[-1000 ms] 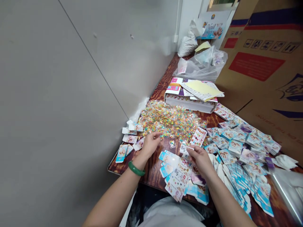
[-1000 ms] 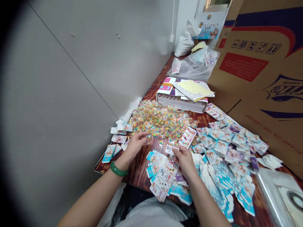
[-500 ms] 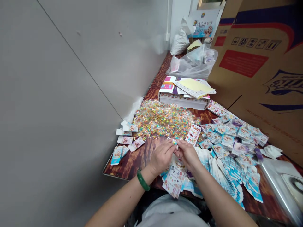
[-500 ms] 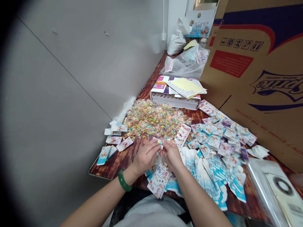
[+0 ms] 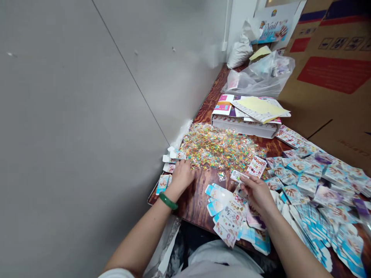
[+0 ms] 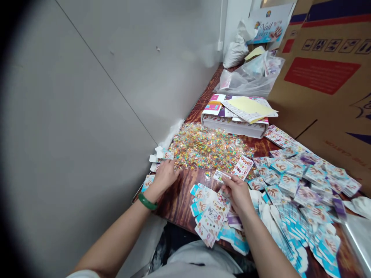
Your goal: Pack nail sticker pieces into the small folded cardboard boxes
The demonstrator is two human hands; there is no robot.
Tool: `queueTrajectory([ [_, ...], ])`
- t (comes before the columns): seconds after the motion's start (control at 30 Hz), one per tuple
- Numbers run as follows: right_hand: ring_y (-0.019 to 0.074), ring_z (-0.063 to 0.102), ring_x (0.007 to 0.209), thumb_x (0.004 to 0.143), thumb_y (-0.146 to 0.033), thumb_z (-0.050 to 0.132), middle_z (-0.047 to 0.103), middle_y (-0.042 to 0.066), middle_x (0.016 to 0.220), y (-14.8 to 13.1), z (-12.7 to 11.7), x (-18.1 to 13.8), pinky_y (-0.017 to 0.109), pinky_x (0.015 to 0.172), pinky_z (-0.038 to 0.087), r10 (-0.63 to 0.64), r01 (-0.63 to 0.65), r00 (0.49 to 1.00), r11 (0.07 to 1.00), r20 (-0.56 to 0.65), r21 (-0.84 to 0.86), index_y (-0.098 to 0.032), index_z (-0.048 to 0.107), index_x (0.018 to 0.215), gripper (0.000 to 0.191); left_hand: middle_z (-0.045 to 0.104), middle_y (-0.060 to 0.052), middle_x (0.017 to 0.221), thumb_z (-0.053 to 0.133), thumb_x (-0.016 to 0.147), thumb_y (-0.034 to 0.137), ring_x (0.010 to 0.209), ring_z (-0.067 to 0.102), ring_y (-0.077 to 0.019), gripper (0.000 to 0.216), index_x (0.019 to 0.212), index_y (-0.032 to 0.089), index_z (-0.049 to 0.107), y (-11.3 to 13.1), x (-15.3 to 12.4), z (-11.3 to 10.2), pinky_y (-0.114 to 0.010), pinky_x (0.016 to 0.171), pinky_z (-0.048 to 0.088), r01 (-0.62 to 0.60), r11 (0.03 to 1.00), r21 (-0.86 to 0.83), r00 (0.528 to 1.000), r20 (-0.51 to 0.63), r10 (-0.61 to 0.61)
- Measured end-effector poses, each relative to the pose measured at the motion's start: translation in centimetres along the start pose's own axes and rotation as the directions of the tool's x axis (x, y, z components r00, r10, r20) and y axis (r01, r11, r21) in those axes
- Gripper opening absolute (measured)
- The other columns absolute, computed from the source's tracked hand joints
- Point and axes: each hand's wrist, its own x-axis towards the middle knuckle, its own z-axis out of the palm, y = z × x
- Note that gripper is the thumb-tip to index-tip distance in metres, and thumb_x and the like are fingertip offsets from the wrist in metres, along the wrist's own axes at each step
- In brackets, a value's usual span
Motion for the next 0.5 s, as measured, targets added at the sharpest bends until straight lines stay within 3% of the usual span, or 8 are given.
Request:
queueTrajectory([
  [0.1, 0.0067, 0.046, 0.041, 0.050, -0.026, 0.083, 0.058, -0.003, 0.052, 0.0, 0.1, -0.2, 0.017, 0.035, 0.031, -0.002, 0.002, 1.000, 1.000, -0.012, 0.017, -0.015, 0.069, 0.077, 0.032, 0.061, -0.017, 0.098, 0.061, 0.074, 0.027, 0.098, 0.054, -0.0306, 0.036, 0.104, 0.009, 0.057, -1.3, 0.3, 0.6, -0.041, 0.085, 0.042, 0.038, 0.997, 0.066, 0.996, 0.083, -0.043],
  [0.23, 0.0075, 0.047, 0.042, 0.048, -0.028, 0.083, 0.058, -0.002, 0.054, 0.1, 0.6, -0.7, 0.018, 0.035, 0.032, -0.037, 0.037, 0.999, 0.999, -0.009, -0.024, -0.015, 0.068, 0.079, 0.036, 0.060, -0.017, 0.102, 0.055, 0.078, 0.023, 0.101, 0.053, -0.0290, 0.035, 0.111, 0.010, 0.054, -0.7, 0.0, 1.1, -0.041, 0.088, 0.040, 0.038, 0.999, 0.028, 0.998, 0.054, -0.040],
  [0.3, 0.0076, 0.046, 0.040, 0.052, -0.030, 0.081, 0.055, -0.004, 0.049, -0.1, 0.8, -1.1, 0.018, 0.036, 0.031, -0.064, 0.065, 0.998, 0.996, 0.020, -0.061, -0.015, 0.067, 0.081, 0.036, 0.059, -0.013, 0.103, 0.056, 0.078, 0.028, 0.099, 0.054, -0.0262, 0.033, 0.107, 0.013, 0.056, 0.1, 0.1, 0.8, -0.039, 0.087, 0.042, 0.063, 0.978, -0.201, 0.998, 0.019, -0.061],
  [0.33, 0.0074, 0.044, 0.039, 0.054, -0.032, 0.080, 0.054, -0.005, 0.048, -0.2, 0.9, -1.4, 0.018, 0.036, 0.030, -0.084, 0.088, 0.995, 0.993, 0.053, -0.080, -0.016, 0.066, 0.083, 0.035, 0.060, -0.010, 0.098, 0.057, 0.077, 0.032, 0.094, 0.056, -0.0240, 0.030, 0.102, 0.015, 0.058, 0.7, 0.2, 0.6, -0.037, 0.084, 0.044, 0.103, 0.914, -0.392, 0.995, 0.033, -0.098],
  [0.37, 0.0069, 0.043, 0.037, 0.057, -0.033, 0.079, 0.055, -0.005, 0.047, -0.4, 1.2, -1.7, 0.018, 0.036, 0.029, -0.103, 0.113, 0.990, 0.988, 0.097, -0.103, -0.017, 0.064, 0.084, 0.034, 0.060, -0.007, 0.092, 0.057, 0.077, 0.035, 0.086, 0.058, -0.0215, 0.027, 0.095, 0.015, 0.059, 1.4, 0.2, 0.3, -0.035, 0.078, 0.047, 0.166, 0.781, -0.602, 0.986, 0.090, -0.141],
  [0.4, 0.0064, 0.041, 0.036, 0.060, -0.034, 0.077, 0.055, -0.005, 0.048, -0.6, 1.5, -2.1, 0.018, 0.035, 0.028, -0.119, 0.139, 0.982, 0.982, 0.146, -0.132, -0.017, 0.063, 0.084, 0.033, 0.059, -0.004, 0.084, 0.058, 0.076, 0.037, 0.079, 0.058, -0.0189, 0.024, 0.088, 0.016, 0.059, 2.1, 0.2, 0.1, -0.033, 0.071, 0.049, 0.252, 0.570, -0.782, 0.967, 0.192, -0.164],
  [0.47, 0.0062, 0.040, 0.035, 0.064, -0.036, 0.074, 0.055, -0.005, 0.047, -1.1, 2.3, -2.6, 0.019, 0.036, 0.027, -0.139, 0.184, 0.966, 0.962, 0.218, -0.202, -0.018, 0.061, 0.084, 0.030, 0.056, -0.001, 0.075, 0.061, 0.073, 0.037, 0.068, 0.057, -0.0150, 0.022, 0.079, 0.016, 0.058, 3.7, 0.0, -0.2, -0.028, 0.059, 0.050, 0.424, 0.112, -0.898, 0.904, 0.415, -0.100],
  [0.5, 0.0067, 0.040, 0.035, 0.064, -0.037, 0.073, 0.055, -0.005, 0.047, -1.2, 2.7, -2.8, 0.019, 0.036, 0.028, -0.151, 0.203, 0.963, 0.951, 0.221, -0.233, -0.018, 0.061, 0.083, 0.030, 0.055, 0.000, 0.074, 0.063, 0.072, 0.035, 0.066, 0.056, -0.0139, 0.020, 0.078, 0.016, 0.058, 4.5, -0.2, -0.2, -0.026, 0.055, 0.050, 0.477, -0.045, -0.878, 0.877, 0.478, -0.036],
])
